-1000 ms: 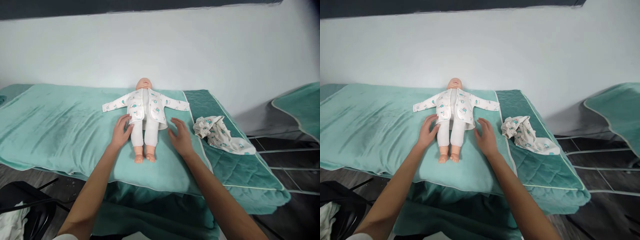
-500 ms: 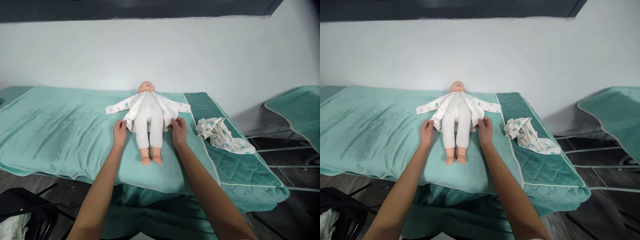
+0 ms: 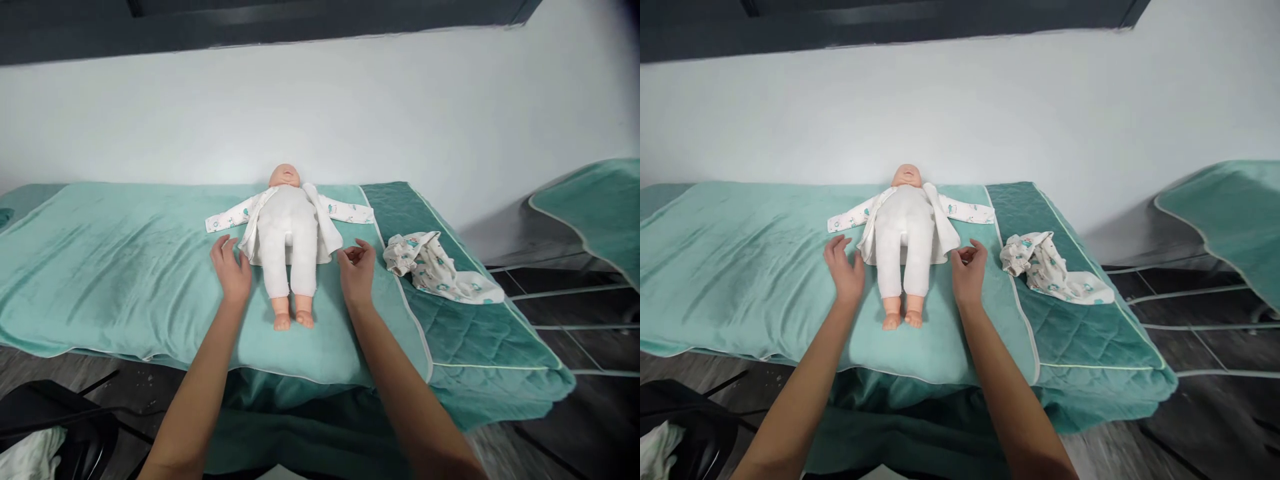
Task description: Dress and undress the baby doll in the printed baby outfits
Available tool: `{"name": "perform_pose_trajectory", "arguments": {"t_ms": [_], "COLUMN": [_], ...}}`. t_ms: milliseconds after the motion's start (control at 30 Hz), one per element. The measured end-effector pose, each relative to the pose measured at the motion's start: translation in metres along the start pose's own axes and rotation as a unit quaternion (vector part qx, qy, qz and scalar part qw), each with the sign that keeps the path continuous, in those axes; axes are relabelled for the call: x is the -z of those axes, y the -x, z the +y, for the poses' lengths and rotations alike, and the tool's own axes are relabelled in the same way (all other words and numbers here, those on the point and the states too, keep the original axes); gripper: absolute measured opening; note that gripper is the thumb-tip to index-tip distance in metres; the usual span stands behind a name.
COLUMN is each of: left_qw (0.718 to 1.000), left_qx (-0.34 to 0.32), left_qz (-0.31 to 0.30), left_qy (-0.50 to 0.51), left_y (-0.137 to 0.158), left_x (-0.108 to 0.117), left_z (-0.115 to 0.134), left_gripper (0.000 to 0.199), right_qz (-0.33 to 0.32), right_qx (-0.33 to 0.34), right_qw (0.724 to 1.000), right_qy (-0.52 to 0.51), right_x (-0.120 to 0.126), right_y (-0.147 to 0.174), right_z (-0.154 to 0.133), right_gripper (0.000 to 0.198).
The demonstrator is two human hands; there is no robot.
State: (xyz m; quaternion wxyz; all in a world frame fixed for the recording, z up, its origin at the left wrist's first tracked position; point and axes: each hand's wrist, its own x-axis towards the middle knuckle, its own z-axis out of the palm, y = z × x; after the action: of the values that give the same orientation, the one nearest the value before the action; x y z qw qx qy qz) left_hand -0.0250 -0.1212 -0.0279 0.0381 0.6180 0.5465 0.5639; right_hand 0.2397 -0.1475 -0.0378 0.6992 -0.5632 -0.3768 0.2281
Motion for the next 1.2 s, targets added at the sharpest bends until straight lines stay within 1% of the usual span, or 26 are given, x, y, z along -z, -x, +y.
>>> {"name": "perform_pose_trajectory", "arguments": {"t_ms": [33,67,167,200,233,267,300,367,433,467,500,567,633,667,733,767,800,867,933,1000,1100,1167,1200], "left_qw": [0.999,0.996,0.985,0.982,0.980,0.978,0.977,0.975,0.975,0.975,0.973,0.962,0.942,0.930,0.901,0.885,0.869,0.841,0.822,0.812,0.804,0.810,0.819], "left_qx": [-0.043,-0.073,-0.119,-0.127,-0.134,-0.140,-0.146,-0.154,-0.157,-0.156,-0.155,-0.156,-0.170,-0.183,-0.220,-0.244,-0.270,-0.322,-0.364,-0.392,-0.408,-0.393,-0.371], "left_qz": [-0.023,-0.050,-0.121,-0.133,-0.142,-0.149,-0.153,-0.153,-0.154,-0.160,-0.173,-0.218,-0.280,-0.310,-0.369,-0.394,-0.414,-0.431,-0.424,-0.414,-0.412,-0.420,-0.428], "left_qy": [-0.021,-0.029,-0.039,-0.042,-0.043,-0.042,-0.041,-0.034,-0.019,-0.006,0.011,0.049,0.072,0.075,0.057,0.035,0.006,-0.058,-0.106,-0.129,-0.133,-0.114,-0.092], "left_y": [0.001,0.003,0.006,0.006,0.007,0.008,0.008,0.010,0.015,0.018,0.023,0.033,0.044,0.049,0.056,0.059,0.060,0.061,0.059,0.055,0.048,0.046,0.045], "left_x": [0.001,0.001,0.002,0.002,0.002,0.003,0.004,0.007,0.010,0.013,0.015,0.022,0.029,0.033,0.040,0.042,0.044,0.045,0.042,0.036,0.028,0.023,0.021], "left_z": [0.001,0.002,0.003,0.002,0.002,0.003,0.003,0.006,0.014,0.019,0.026,0.043,0.060,0.069,0.082,0.087,0.091,0.094,0.093,0.091,0.089,0.089,0.089], "left_gripper": [0.030,0.029,0.032,0.034,0.034,0.035,0.034,0.032,0.029,0.028,0.028,0.027,0.025,0.026,0.035,0.040,0.041,0.034,0.027,0.025,0.024,0.023,0.022], "right_qz": [-0.001,-0.009,-0.058,-0.082,-0.108,-0.134,-0.159,-0.183,-0.171,-0.167,-0.172,-0.199,-0.238,-0.250,-0.272,-0.284,-0.312,-0.349,-0.359,-0.372,-0.387,-0.398,-0.404], "right_qx": [0.012,0.016,0.010,0.022,0.048,0.087,0.134,0.213,0.241,0.242,0.230,0.172,0.104,0.083,0.063,0.058,0.056,0.015,-0.010,-0.028,-0.058,-0.076,-0.081], "right_qw": [1.000,1.000,0.997,0.994,0.988,0.975,0.954,0.891,0.831,0.810,0.796,0.778,0.760,0.756,0.756,0.762,0.766,0.799,0.830,0.851,0.876,0.889,0.893], "right_qy": [0.015,0.024,0.046,0.068,0.103,0.154,0.216,0.357,0.472,0.507,0.533,0.571,0.595,0.599,0.592,0.580,0.559,0.489,0.428,0.371,0.283,0.214,0.180], "right_x": [0.003,0.006,0.018,0.024,0.032,0.042,0.053,0.079,0.105,0.117,0.127,0.141,0.144,0.142,0.131,0.123,0.114,0.093,0.074,0.058,0.043,0.038,0.036], "right_y": [0.004,0.008,0.020,0.022,0.023,0.021,0.018,0.004,-0.016,-0.028,-0.039,-0.061,-0.078,-0.084,-0.090,-0.089,-0.086,-0.076,-0.061,-0.045,-0.025,-0.014,-0.009], "right_z": [-0.001,-0.001,-0.002,-0.002,-0.003,-0.004,-0.005,-0.010,-0.017,-0.020,-0.024,-0.032,-0.043,-0.051,-0.071,-0.085,-0.099,-0.132,-0.164,-0.190,-0.216,-0.225,-0.229], "right_gripper": [0.042,0.038,0.029,0.027,0.027,0.027,0.027,0.030,0.032,0.030,0.026,0.018,0.013,0.010,0.006,0.007,0.010,0.013,0.017,0.020,0.021,0.018,0.016]}}
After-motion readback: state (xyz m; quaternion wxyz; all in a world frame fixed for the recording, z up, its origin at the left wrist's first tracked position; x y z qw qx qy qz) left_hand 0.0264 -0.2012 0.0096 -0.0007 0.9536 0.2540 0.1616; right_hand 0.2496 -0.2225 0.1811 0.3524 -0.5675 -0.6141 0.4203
